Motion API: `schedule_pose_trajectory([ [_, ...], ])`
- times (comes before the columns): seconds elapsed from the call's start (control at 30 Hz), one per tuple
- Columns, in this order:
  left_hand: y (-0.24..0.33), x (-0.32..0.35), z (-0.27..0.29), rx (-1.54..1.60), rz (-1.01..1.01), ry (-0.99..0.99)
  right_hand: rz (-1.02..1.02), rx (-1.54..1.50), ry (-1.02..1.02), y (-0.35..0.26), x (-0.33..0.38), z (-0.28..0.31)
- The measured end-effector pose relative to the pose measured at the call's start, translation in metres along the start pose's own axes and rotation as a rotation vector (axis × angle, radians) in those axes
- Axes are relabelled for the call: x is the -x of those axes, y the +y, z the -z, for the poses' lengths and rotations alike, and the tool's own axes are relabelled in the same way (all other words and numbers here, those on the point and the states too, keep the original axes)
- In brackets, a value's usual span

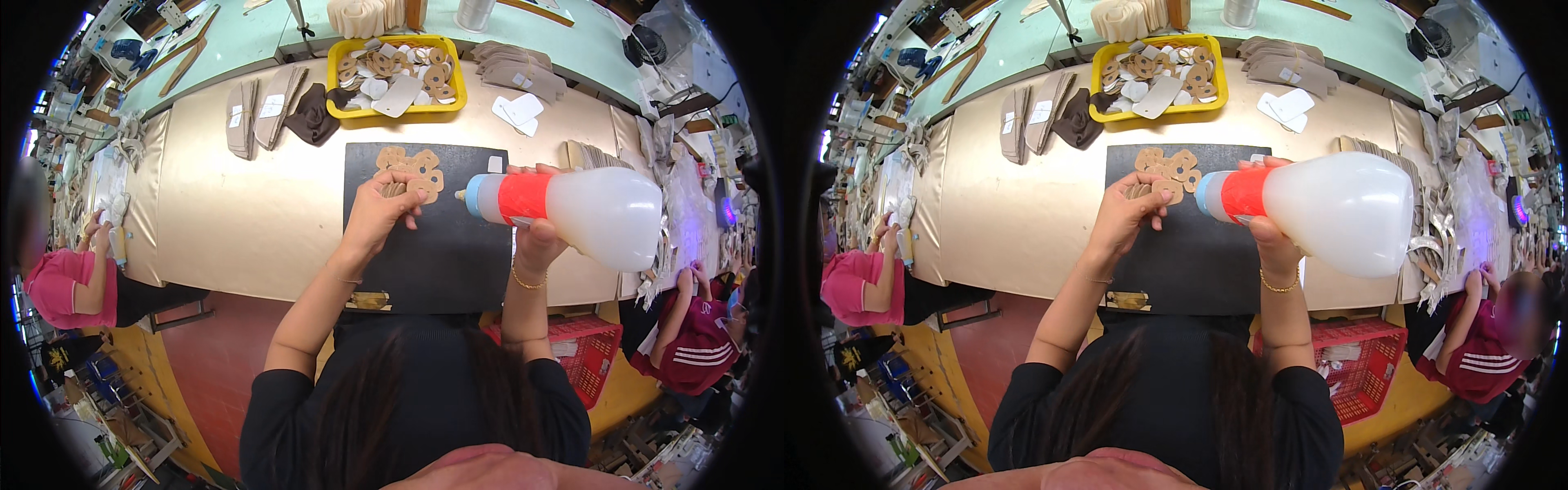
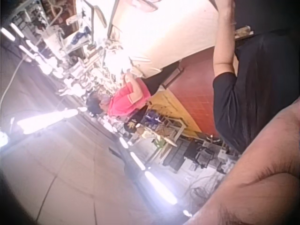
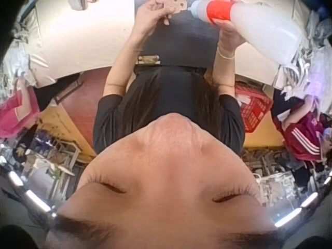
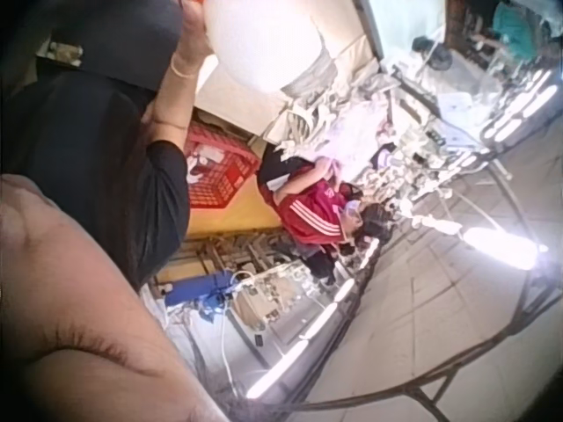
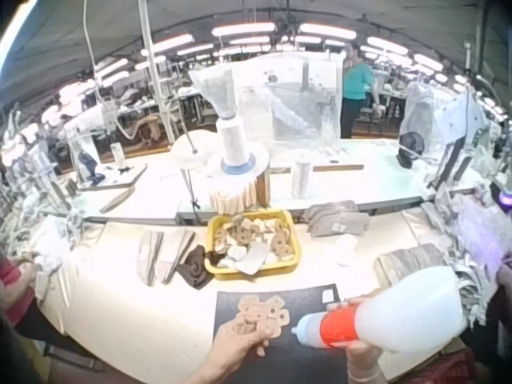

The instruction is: The person applies glue from a squeeze bottle onto small circular cardboard pieces and places them on a black board. They then pick up a plastic bag containing fabric pieces and use a small tool to manipulate the fabric.

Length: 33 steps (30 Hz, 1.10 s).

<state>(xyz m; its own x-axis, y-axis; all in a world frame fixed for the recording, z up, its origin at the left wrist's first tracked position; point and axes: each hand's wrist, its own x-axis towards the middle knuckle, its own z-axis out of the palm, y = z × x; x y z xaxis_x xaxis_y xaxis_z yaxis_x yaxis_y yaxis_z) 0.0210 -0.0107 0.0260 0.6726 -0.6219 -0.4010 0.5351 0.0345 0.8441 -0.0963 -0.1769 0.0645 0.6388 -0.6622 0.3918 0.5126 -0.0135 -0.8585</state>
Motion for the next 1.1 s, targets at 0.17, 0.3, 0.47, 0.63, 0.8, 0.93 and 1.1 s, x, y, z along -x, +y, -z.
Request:
schedule_pose_trajectory([
  [0.17,0.004,0.010,-0.014,0.054,-0.032,-0.087,0.000,-0.013,-0.032,-0.002,-0.002,-0.002],
  [0.3,0.004,0.012,-0.016,0.049,-0.023,-0.086,0.012,-0.045,-0.053,-0.001,-0.001,0.000],
  [0.47,0.008,0.015,-0.018,0.038,0.032,-0.092,0.032,-0.064,-0.076,-0.003,-0.004,-0.004],
  [0.63,0.010,0.020,-0.025,0.005,0.028,-0.109,0.064,0.180,-0.049,-0.008,-0.005,-0.012],
  [0.8,0.016,0.023,-0.029,-0.094,0.008,-0.107,0.027,0.187,-0.106,-0.004,-0.003,-0.008],
  [0.93,0.018,0.024,-0.029,-0.117,0.020,-0.118,0.051,-0.045,-0.281,0.004,-0.004,0.000],
  [1.1,0.016,0.022,-0.029,-0.111,0.039,-0.123,0.055,0.060,-0.216,0.004,-0.003,0.000],
])
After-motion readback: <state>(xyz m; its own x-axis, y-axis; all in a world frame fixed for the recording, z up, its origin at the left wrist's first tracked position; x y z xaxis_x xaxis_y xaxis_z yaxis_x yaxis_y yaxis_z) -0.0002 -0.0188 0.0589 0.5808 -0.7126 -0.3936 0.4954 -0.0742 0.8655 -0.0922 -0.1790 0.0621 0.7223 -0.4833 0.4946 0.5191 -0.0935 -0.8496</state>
